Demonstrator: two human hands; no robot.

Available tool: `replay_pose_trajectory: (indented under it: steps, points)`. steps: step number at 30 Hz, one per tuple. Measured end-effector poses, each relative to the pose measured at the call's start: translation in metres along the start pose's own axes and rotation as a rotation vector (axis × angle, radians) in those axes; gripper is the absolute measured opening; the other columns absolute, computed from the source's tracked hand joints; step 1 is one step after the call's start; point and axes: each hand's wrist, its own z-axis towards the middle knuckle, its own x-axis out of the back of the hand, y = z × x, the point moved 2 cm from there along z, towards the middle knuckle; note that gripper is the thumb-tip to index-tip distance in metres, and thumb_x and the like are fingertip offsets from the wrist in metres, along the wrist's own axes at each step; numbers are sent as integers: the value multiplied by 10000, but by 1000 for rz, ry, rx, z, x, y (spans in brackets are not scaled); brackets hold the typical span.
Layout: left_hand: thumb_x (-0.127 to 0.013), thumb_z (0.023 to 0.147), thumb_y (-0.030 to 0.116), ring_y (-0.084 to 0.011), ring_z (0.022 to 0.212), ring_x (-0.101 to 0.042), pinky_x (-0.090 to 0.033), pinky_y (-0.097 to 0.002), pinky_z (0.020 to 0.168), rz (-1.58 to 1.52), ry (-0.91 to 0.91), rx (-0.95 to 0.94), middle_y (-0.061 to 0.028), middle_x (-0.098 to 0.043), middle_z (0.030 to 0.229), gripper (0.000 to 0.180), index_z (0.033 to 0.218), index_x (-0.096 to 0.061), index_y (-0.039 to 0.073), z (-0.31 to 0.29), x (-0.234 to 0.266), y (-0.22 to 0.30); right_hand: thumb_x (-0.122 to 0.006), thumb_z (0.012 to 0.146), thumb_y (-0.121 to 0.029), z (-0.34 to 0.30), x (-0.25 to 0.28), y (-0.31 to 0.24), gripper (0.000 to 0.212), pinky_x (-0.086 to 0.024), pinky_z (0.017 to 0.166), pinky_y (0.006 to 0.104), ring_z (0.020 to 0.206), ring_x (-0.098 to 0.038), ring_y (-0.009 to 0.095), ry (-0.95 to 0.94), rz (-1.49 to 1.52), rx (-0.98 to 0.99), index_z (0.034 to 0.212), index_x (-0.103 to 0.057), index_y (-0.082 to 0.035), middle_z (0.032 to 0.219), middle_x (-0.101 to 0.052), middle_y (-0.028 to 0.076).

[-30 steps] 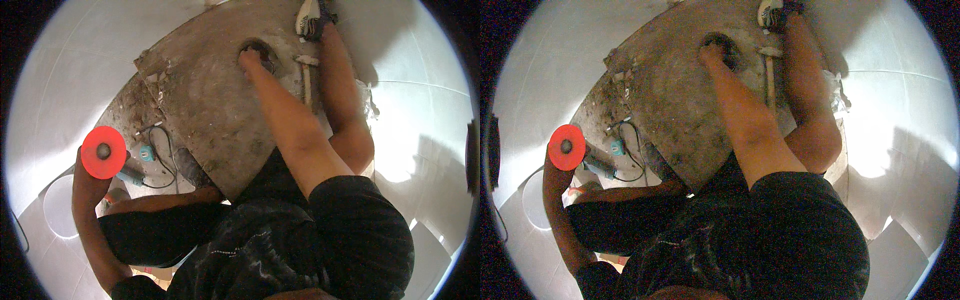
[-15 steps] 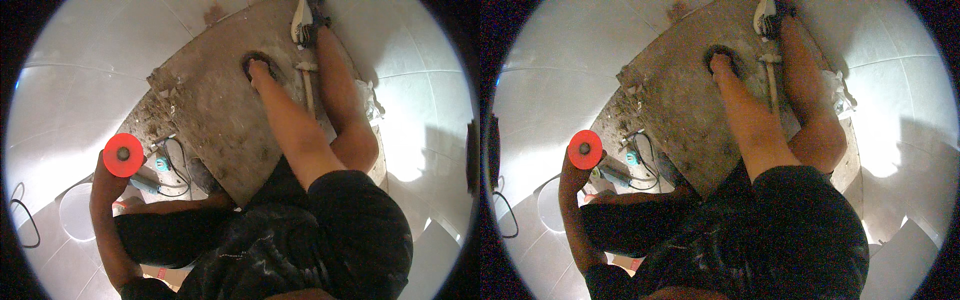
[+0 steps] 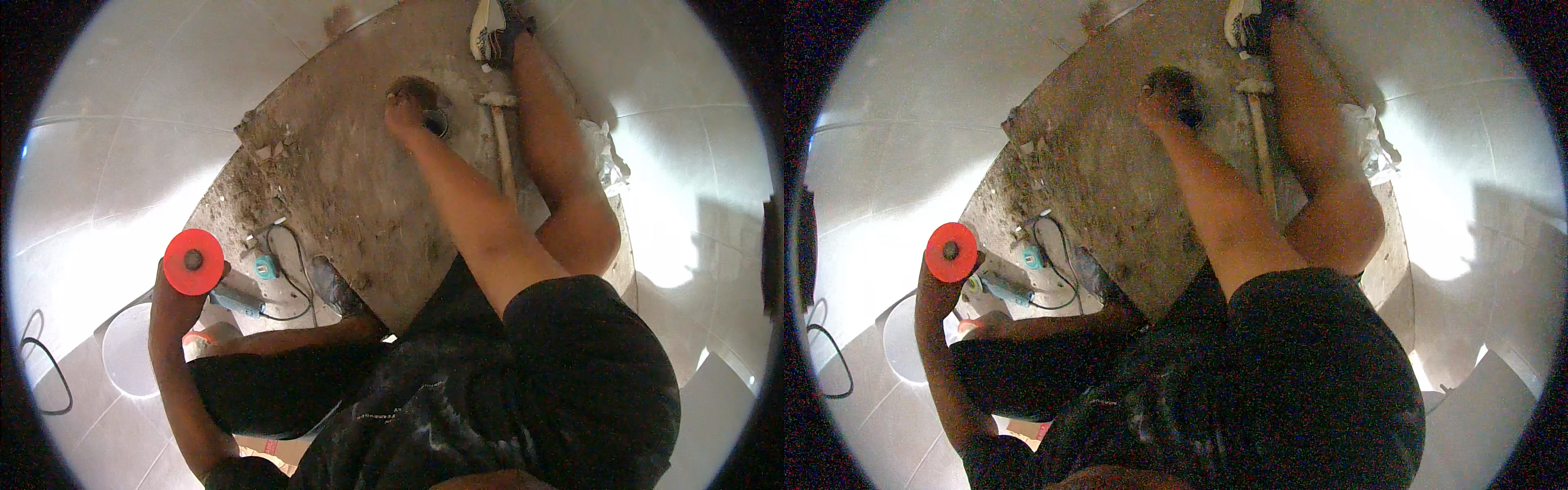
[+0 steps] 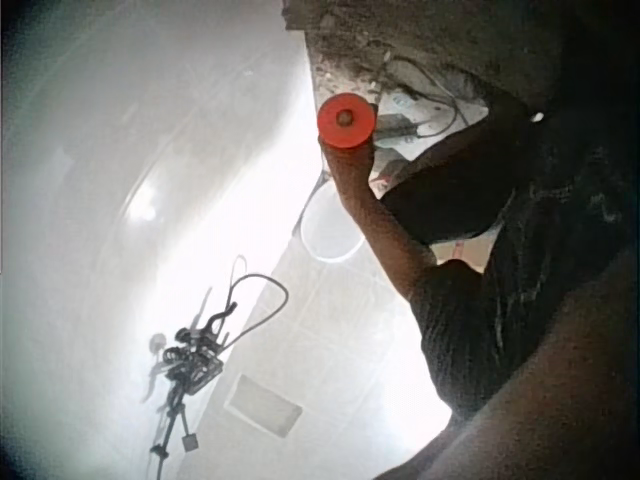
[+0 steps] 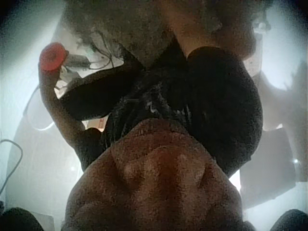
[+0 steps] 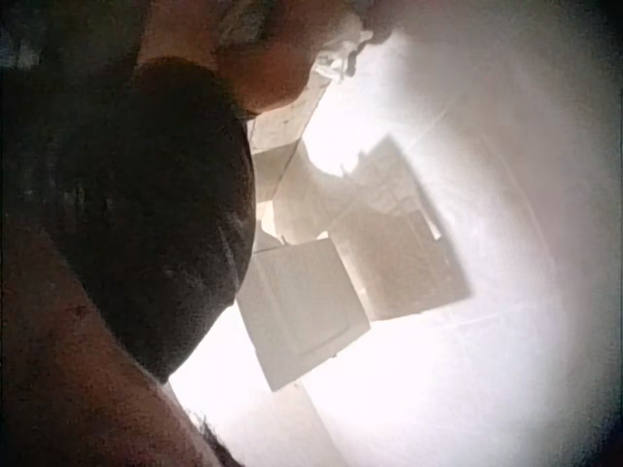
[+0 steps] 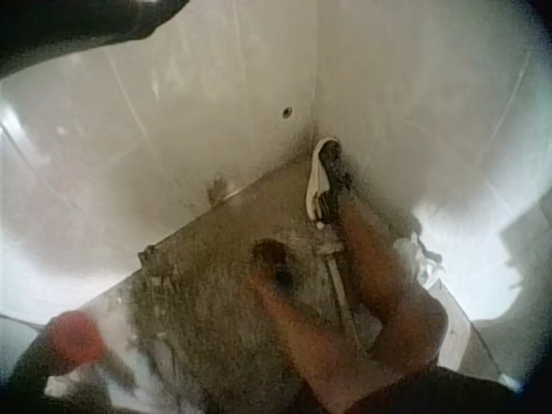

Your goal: The person uses an angle grinder to cut the concrete floor around a pipe and then breaks the material away using a hammer and chisel, reaching into the hole to remove debris by hand.

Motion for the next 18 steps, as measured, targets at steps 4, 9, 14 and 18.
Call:
replay_pose_trajectory:
  steps: [4, 9, 14, 18]
  points:
    - [-774, 812, 172, -225, 762, -639, -501, -355, 695, 49, -92, 23, -118, -666, 834, 250, 925, -631, 1, 1, 2, 2, -350, 1006, -438, -2, 7, 4, 627, -379, 1071, 497, 1257, -476, 481, -86, -76, 60, 1280, -532, 96, 1332, -510, 324]
    - [-778, 817, 180, -258, 869, -659, -512, -360, 791, 84, -177, 54, -120, -683, 921, 264, 960, -631, 14, 4, 3, 9, -378, 1002, -431, -7, 2, 16, 582, -438, 1011, 495, 1173, -558, 468, -125, 83, 19, 1223, -600, 59, 1224, -602, 298]
    - [-781, 791, 146, -274, 762, -635, -494, -360, 708, 38, -74, -35, -136, -664, 817, 239, 887, -633, -17, -4, -1, -3, -388, 1008, -350, 4, -19, 20, 492, -467, 985, 467, 1160, -582, 427, -124, 79, -134, 1238, -609, 24, 1248, -607, 254]
    - [-784, 774, 116, -297, 808, -648, -504, -368, 737, 72, -144, 16, -144, -673, 854, 243, 906, -631, -19, 0, -2, -9, -390, 1014, -281, 35, -25, 32, 436, -491, 963, 450, 1155, -598, 393, -451, -303, -47, 1270, -600, 1, 1289, -595, 225]
